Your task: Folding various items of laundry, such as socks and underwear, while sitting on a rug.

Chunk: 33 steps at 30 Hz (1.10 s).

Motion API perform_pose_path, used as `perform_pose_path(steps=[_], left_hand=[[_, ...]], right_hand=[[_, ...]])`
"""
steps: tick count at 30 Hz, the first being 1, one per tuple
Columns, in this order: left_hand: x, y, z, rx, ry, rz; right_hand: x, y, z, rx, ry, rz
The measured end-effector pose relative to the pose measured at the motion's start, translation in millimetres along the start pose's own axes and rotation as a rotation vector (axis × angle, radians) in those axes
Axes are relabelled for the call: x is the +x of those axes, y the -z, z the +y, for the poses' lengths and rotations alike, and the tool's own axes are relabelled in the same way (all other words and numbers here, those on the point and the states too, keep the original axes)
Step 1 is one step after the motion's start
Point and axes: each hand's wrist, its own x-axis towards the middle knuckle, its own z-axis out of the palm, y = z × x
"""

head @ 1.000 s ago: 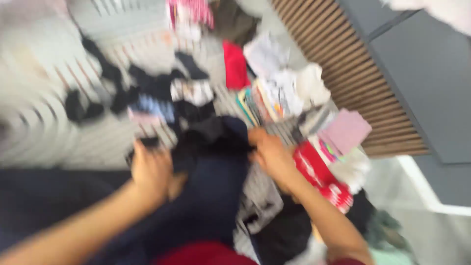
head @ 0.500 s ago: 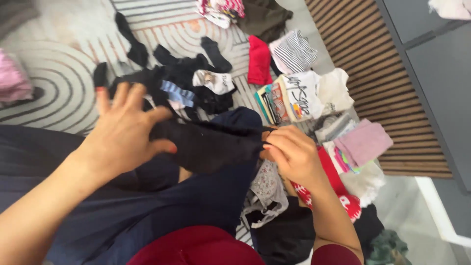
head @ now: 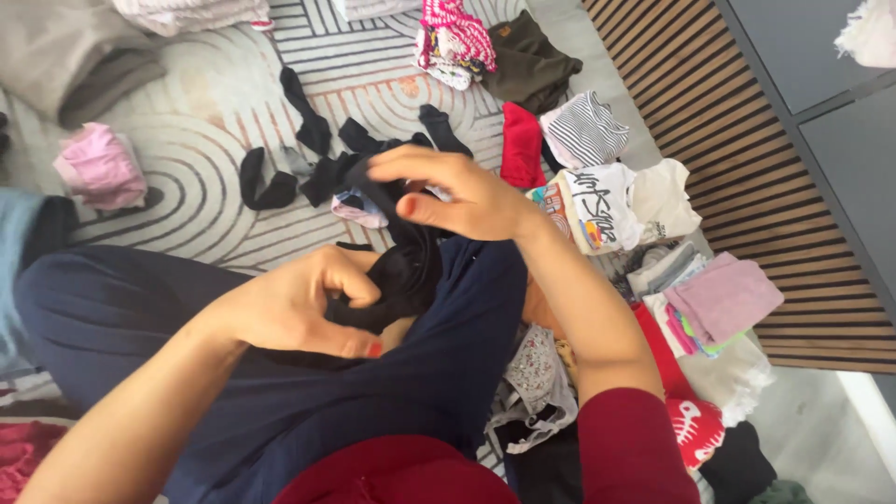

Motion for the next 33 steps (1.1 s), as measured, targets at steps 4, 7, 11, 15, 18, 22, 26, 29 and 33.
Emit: perform_pose_path(steps=[4, 7, 11, 15, 18, 22, 26, 29, 33], left_hand=[[-11.6, 5.9, -25.0, -0.044, 0.043, 0.116], [-15.1, 12.7, -40.0, -0.116, 0.124, 0.243], [-6.9, 4.1, -6.1, 0.169, -0.107, 0.413], [6.4, -6.6, 11.8, 0.939, -0.099, 0.825], [31.4, 5.7, 8.0, 0.791, -0.282, 0.704], [95.6, 31.8, -39.2, 0.704, -0.137, 0.456], [153.2, 10.2, -56.6, 0.806, -0.241, 0.427], [162.6, -23.7, -71.8, 0.755, -0.360, 0.372], [136.0, -70.9, -147.1, 0.744, -0.385, 0.174]], right_hand=[[23.2, -10.2, -1.5, 0.272, 0.020, -0.238], [36.9, -11.2, -26.6, 0.251, 0.041, -0.472], [31.3, -18.9, -33.4, 0.021, -0.086, -0.403], [14.4, -20.5, -20.5, -0.108, -0.149, -0.130], [5.3, -8.1, -29.3, -0.146, -0.128, -0.076], [-29.5, 21.8, -4.4, -0.426, -0.096, 0.074], [-85.7, 45.3, -5.3, -0.618, -0.244, 0.293], [-139.9, 27.5, -9.5, -0.654, -0.322, 0.400], [-216.5, -45.6, 21.5, -0.701, -0.378, 0.421]])
